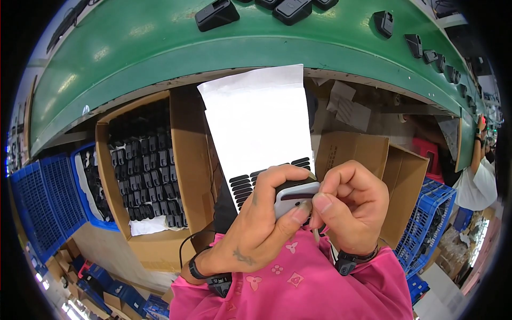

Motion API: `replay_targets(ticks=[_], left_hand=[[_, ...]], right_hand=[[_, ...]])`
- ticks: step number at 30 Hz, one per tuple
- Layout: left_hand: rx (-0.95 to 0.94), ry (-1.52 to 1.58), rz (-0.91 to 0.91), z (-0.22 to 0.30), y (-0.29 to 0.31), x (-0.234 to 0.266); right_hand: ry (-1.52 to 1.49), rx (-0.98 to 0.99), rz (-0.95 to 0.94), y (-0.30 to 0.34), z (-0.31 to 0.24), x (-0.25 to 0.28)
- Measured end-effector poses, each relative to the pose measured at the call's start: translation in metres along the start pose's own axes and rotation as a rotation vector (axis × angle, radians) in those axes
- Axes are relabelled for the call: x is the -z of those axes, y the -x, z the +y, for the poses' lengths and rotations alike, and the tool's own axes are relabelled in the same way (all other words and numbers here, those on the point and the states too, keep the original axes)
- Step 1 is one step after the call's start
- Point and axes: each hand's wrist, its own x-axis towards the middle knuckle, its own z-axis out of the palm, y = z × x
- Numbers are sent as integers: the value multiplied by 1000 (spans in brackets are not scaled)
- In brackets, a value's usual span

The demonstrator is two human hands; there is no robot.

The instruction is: The person picks up a device from a box, peels a sticker from a sheet, and applies it to the device before placing it on a conveyor belt.

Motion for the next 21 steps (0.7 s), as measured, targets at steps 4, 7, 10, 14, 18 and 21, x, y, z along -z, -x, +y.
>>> replay_targets(ticks=[4, 7, 10, 14, 18, 21], left_hand=[[41, 58, 1, 0, 0, -1], [39, 25, 0, -1, 0, 0], [-7, 25, 15, -5, 2, 0], [-48, -43, 29, -6, 1, 0], [-79, -63, 43, -6, -1, -1], [-109, -56, 54, -7, 0, -2]], right_hand=[[2, -7, 1, -1, 1, 0], [32, -18, 6, -1, 0, -1], [46, -34, 9, -1, 0, -3], [41, -48, 13, 0, 1, -3], [36, -13, 33, 0, 3, -3], [58, -51, 14, 0, 2, -4]])
